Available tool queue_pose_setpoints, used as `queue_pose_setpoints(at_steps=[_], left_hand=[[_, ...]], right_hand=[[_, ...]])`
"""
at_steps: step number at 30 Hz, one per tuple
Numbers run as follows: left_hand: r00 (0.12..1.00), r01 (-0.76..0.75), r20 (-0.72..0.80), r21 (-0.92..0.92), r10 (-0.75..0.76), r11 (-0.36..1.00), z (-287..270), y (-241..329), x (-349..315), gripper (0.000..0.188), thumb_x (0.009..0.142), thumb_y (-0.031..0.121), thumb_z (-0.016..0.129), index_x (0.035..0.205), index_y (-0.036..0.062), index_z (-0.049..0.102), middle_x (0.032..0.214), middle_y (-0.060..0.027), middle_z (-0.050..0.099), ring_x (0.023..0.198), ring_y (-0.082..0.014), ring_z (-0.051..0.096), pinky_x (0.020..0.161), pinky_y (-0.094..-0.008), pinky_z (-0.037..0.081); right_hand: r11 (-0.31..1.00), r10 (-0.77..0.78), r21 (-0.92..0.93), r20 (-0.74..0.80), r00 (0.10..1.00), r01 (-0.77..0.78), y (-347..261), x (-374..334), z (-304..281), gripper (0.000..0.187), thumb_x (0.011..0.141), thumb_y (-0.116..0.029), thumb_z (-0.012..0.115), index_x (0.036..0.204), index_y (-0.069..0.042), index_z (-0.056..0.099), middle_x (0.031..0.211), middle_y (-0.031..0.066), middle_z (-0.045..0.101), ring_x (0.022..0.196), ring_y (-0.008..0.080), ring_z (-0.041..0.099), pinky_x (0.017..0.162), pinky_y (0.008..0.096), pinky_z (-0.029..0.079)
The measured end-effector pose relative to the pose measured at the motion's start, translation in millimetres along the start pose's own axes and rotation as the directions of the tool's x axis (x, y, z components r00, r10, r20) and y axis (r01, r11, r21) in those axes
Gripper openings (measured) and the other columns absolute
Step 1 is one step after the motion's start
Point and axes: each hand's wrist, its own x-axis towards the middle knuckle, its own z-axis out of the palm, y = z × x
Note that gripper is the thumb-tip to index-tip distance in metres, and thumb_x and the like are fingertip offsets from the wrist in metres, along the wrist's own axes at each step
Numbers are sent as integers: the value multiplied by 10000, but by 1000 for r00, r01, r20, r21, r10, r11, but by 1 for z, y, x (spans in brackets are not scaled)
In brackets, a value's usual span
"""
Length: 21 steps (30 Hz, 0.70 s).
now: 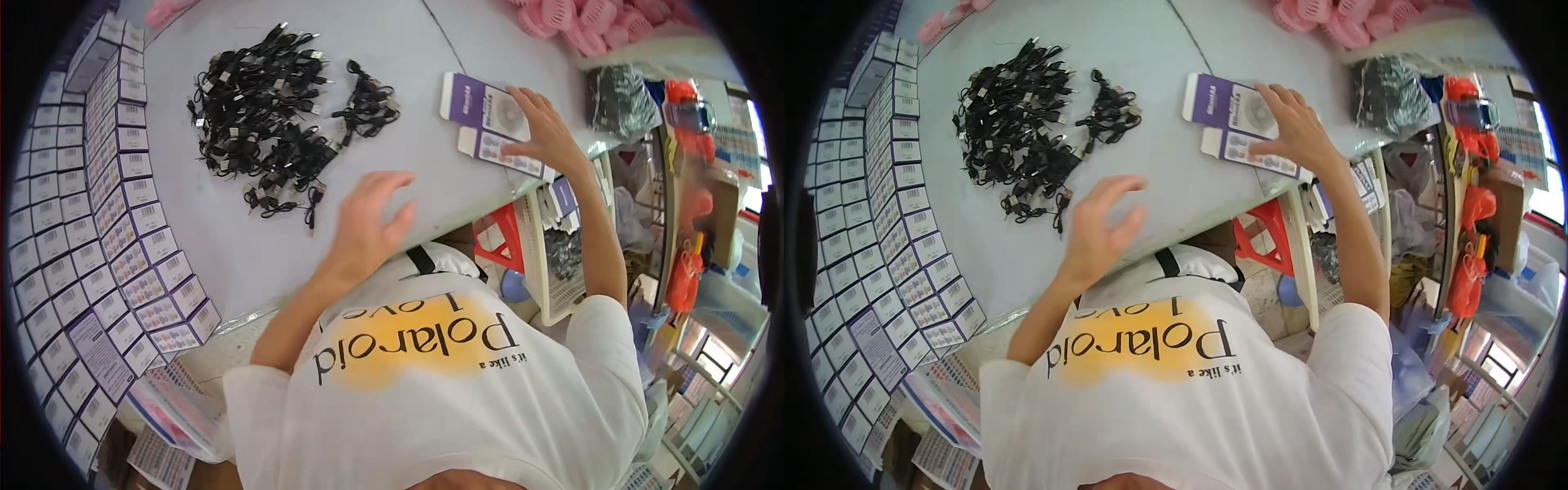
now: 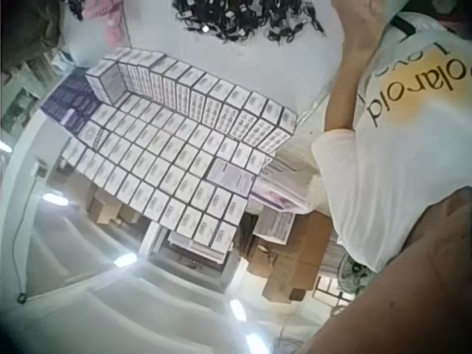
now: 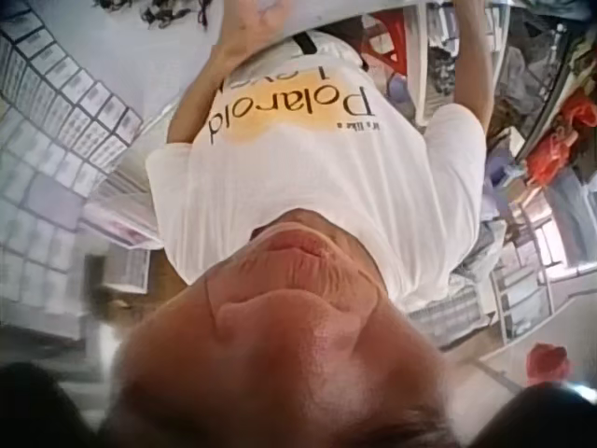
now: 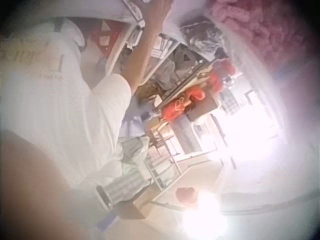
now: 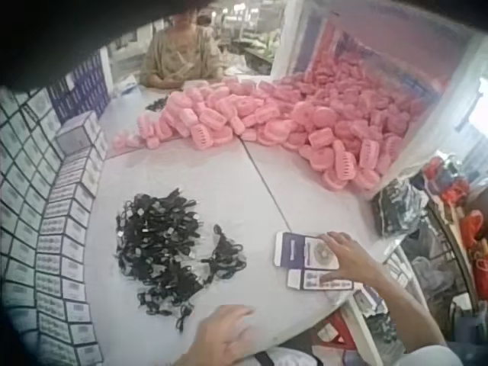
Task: Packing mini handheld fans and their accessories into retail boxes.
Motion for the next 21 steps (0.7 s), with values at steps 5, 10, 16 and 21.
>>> queue_pose_setpoints(at_steps=[5, 10, 16, 21], left_hand=[[967, -85, 250, 119, 53, 989, 61, 5, 26, 412, 739, 87, 677, 1128, 5, 566, 1136, -159, 574, 1049, -296, 560, 891, -358, 448], [826, -560, 460, 595, 327, 576, 90, 26, 81, 787, 651, 235, 780, 1283, -54, 410, 1356, -261, 354, 1304, -408, 286, 1007, -503, 321], [731, -667, 665, 648, 153, 369, 123, 14, 136, 1111, 501, 452, 821, 1354, -54, 321, 1382, -292, 305, 1326, -427, 244, 1012, -581, 268], [668, -719, 736, 600, 110, 351, 149, 17, 156, 1135, 497, 492, 803, 1379, -13, 297, 1360, -283, 326, 1294, -423, 280, 994, -592, 277]], right_hand=[[997, 70, -36, -71, 995, -73, 23, -1, 8, 847, 554, -334, 813, 1257, -43, 441, 1211, 163, 473, 1155, 334, 430, 974, 386, 371], [997, 51, 56, -114, 992, -45, 39, 5, 17, 693, 597, -288, 793, 1168, -34, 494, 1129, 145, 506, 1073, 321, 472, 926, 384, 394], [989, -150, -54, -446, 882, 141, 57, -18, 7, 540, 708, -233, 734, 1162, -23, 530, 1081, 165, 561, 1051, 301, 515, 870, 359, 432], [818, 522, 430, -276, 807, -382, 55, -109, 16, 313, 812, -216, 671, 1031, 1, 622, 780, 116, 672, 707, 185, 642, 668, 309, 500]])
